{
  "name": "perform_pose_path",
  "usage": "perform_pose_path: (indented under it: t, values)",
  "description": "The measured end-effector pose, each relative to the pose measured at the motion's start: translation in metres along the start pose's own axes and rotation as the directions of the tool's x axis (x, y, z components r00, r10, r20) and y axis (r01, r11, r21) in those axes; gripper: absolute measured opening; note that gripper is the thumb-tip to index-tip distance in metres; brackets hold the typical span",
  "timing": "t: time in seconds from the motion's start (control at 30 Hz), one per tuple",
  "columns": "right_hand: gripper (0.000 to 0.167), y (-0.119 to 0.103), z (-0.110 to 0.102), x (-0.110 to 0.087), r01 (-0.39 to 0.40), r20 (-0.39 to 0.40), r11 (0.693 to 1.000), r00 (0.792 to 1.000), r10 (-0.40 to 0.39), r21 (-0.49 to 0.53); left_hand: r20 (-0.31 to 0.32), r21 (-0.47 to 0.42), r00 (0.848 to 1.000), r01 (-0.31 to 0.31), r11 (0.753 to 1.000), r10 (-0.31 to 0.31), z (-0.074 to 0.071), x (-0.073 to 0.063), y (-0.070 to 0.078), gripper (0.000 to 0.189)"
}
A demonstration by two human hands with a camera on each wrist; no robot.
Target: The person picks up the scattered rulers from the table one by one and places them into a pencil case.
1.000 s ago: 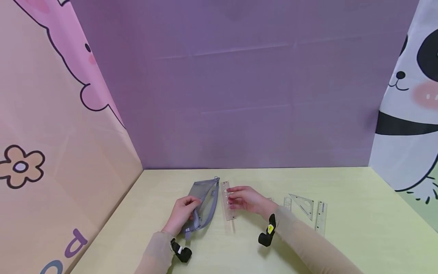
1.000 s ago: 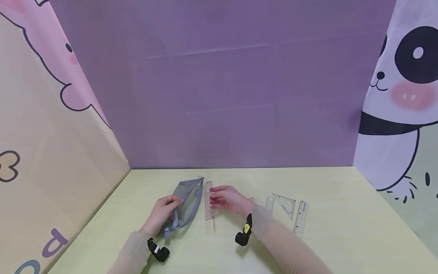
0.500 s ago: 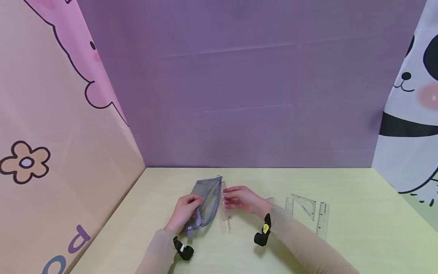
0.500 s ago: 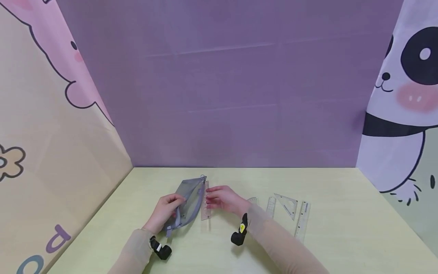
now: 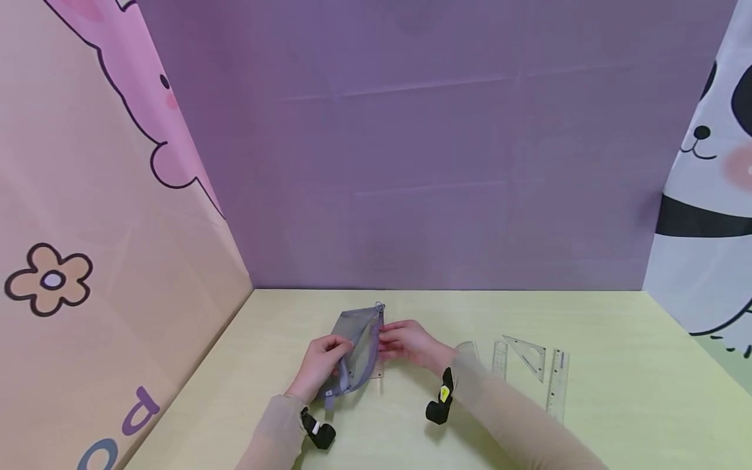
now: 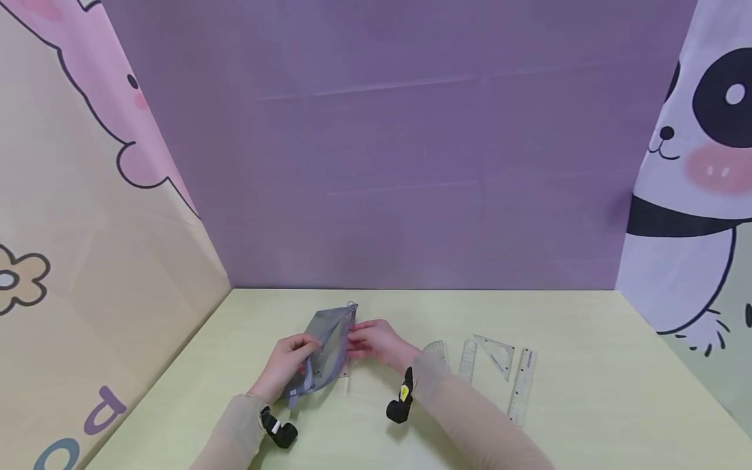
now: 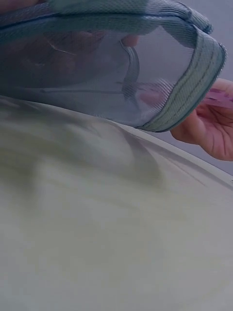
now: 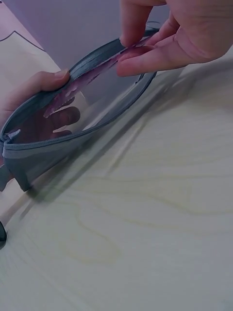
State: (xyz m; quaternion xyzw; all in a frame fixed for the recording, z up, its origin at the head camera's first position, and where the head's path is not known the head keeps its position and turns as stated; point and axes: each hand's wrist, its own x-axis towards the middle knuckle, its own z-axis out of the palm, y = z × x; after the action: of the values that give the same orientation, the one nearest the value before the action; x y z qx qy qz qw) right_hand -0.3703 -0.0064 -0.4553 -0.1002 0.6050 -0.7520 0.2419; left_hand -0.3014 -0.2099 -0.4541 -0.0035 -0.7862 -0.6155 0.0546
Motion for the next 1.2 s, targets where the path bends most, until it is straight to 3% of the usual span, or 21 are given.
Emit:
perform_pose_path:
  t: [0.3,0.67,1.2]
  values:
    - [0.031,0.005,0.013,0.008,0.016,-0.059,1.0,0.998,-0.017,-0.022,-0.004,0.022,1.0,-0.005,1.0,0.005,0.001,0.001,0.001,0.015]
    - [0.03,0.009,0.033,0.016,0.042,-0.076,0.995,0.996,-0.049,-0.089,0.01,0.024,1.0,-0.003,1.0,0.003,0.001,0.002,0.0,0.018]
    - [0.014,0.014,0.048,0.023,-0.01,-0.093,0.986,0.996,-0.005,-0.164,0.008,-0.025,1.0,-0.01,1.0,0.01,0.002,0.002,-0.001,0.016]
